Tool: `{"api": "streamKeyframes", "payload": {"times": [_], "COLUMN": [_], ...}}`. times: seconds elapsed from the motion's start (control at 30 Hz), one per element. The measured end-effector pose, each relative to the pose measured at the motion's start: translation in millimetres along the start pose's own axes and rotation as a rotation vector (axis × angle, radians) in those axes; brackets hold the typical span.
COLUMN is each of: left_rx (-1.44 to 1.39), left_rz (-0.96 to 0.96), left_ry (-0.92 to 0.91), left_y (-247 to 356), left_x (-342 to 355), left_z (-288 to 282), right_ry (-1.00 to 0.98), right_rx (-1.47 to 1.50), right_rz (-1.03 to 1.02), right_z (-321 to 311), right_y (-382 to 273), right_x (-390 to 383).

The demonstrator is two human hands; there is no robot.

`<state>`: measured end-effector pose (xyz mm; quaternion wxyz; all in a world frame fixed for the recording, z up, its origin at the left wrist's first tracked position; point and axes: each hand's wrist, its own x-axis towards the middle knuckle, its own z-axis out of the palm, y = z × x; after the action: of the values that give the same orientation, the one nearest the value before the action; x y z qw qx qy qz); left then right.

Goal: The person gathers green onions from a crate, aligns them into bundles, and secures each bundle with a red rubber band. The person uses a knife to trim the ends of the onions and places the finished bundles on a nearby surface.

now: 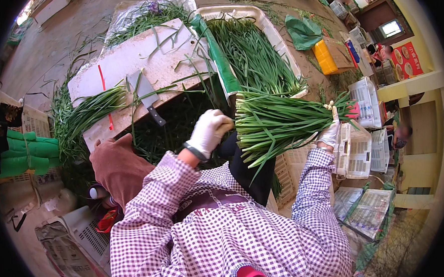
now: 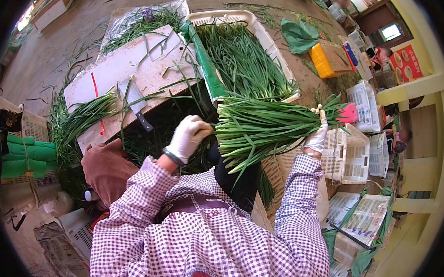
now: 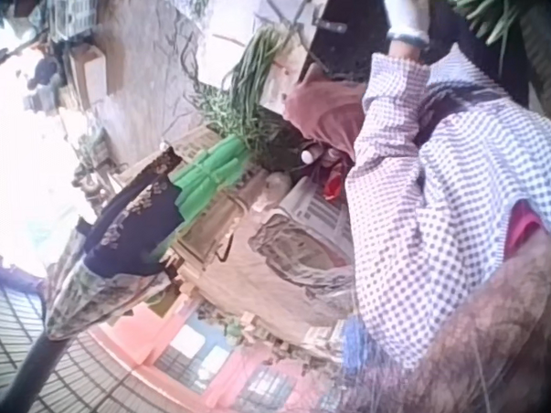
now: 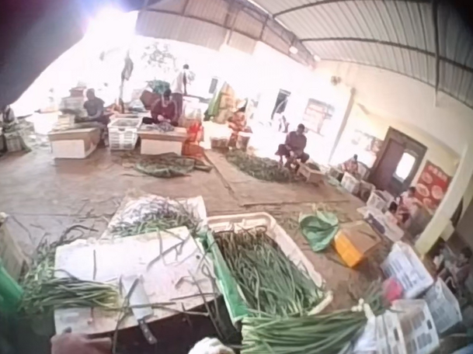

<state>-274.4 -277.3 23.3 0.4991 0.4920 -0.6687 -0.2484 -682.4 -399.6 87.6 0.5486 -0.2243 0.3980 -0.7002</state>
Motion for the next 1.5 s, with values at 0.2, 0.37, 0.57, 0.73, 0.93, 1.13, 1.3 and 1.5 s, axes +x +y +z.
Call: {"api": "streamKeyframes", "payload": {"times": [0.2,0.37,0.57,0.73,0.93,1.13,1.3,1.5], "left_rx": [1.009,0.066,0.070,0.066,0.169,0.253,0.417,0.422], "left_rz": [-0.409,0.005,-0.073,-0.013,-0.003,-0.095,-0.040,0.111], "left_ry": [-0.480,-0.059,-0.135,-0.090,-0.093,-0.163,-0.168,-0.104], "left_y": [-50,26,18,16,14,22,21,17], "left_x": [-62,-12,3,4,3,3,5,-14], "left_z": [-53,-15,23,29,34,41,46,34], "right_ry": [-0.045,-0.106,-0.111,-0.097,-0.093,-0.115,-0.098,-0.130], "right_rx": [0.056,0.047,0.053,0.061,0.076,0.083,0.063,0.068], "right_rz": [0.043,0.018,0.039,0.034,0.027,0.034,0.037,0.042], "right_z": [-14,1,18,12,17,9,13,4], "right_y": [-3,-5,-4,-6,-5,-5,-4,0], "right_x": [8,2,-4,-2,-5,2,-2,7]}}
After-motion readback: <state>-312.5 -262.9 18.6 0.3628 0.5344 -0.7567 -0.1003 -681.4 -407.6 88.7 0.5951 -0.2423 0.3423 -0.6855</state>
